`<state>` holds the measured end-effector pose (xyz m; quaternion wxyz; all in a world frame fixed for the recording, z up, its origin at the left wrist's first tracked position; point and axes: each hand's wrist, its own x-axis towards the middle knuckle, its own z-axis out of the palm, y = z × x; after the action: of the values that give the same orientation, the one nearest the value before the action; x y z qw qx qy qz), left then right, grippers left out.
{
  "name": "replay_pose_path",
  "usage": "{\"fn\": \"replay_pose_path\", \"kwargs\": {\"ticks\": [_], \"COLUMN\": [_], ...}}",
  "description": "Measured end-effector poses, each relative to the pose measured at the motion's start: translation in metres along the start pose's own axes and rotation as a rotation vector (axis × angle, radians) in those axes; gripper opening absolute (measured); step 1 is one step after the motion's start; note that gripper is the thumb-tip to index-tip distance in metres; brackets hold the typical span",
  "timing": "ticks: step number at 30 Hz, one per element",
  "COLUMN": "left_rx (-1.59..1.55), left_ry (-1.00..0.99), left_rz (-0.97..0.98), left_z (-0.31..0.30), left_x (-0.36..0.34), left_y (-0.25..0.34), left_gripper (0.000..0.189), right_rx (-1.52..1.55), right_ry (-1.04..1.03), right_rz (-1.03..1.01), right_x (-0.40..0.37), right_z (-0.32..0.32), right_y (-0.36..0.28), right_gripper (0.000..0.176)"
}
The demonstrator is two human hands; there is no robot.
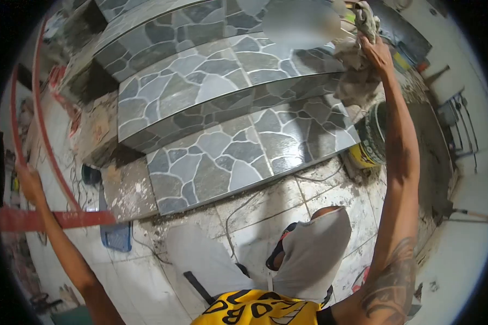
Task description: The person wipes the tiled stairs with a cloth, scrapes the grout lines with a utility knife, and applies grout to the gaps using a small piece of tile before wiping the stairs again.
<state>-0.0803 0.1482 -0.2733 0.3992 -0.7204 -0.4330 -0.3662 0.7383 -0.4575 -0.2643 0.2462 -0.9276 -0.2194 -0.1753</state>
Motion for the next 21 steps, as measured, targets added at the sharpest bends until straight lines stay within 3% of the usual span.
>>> {"fn": "replay_pose_path", "kwargs": {"ticks": [1, 4, 6, 8, 9, 12, 13, 14, 15, 18, 20, 21], "left_rx": [0.035, 0.111, 0.134, 0.126, 0.139, 0.124, 0.101, 0.077, 0.023, 0.061, 0.045, 0.046], "left_ry": [-0.059, -0.209, -0.243, -0.247, -0.294, -0.309, -0.275, -0.24, -0.206, -0.295, -0.267, -0.252], "left_rz": [-0.045, -0.203, -0.267, -0.258, -0.285, -0.349, -0.314, -0.278, -0.249, -0.308, -0.284, -0.272], "left_z": [-0.007, -0.031, -0.042, -0.053, -0.064, -0.081, -0.078, -0.075, -0.074, -0.081, -0.071, -0.067], "left_x": [0.001, 0.008, 0.016, 0.016, 0.015, 0.026, 0.021, 0.017, 0.016, 0.018, 0.016, 0.014], "left_y": [0.006, 0.038, 0.049, 0.06, 0.071, 0.084, 0.08, 0.077, 0.074, 0.08, 0.073, 0.068], "left_gripper": [0.047, 0.047, 0.046, 0.045, 0.044, 0.043, 0.042, 0.042, 0.04, 0.042, 0.044, 0.045], "right_rx": [0.113, -0.351, -0.551, -0.219, -0.213, -0.001, 0.171, 0.1, 0.219, 0.197, 0.46, 0.364], "right_ry": [-0.241, -0.228, -0.019, -0.207, -0.279, -0.277, -0.474, -0.548, -0.393, -0.434, -0.396, -0.33], "right_rz": [0.093, -0.088, -0.269, -0.373, -0.423, -0.672, -0.719, -0.967, -1.046, -1.409, -1.342, -1.2], "right_x": [0.022, 0.014, -0.043, -0.087, -0.1, -0.189, -0.223, -0.252, -0.278, -0.27, -0.229, -0.198], "right_z": [0.025, 0.15, 0.177, 0.161, 0.183, 0.236, 0.225, 0.214, 0.229, 0.228, 0.239, 0.249], "right_y": [0.012, -0.019, -0.104, -0.207, -0.253, -0.405, -0.451, -0.481, -0.505, -0.51, -0.461, -0.429], "right_gripper": [0.061, 0.065, 0.064, 0.053, 0.05, 0.05, 0.049, 0.052, 0.051, 0.048, 0.048, 0.039]}}
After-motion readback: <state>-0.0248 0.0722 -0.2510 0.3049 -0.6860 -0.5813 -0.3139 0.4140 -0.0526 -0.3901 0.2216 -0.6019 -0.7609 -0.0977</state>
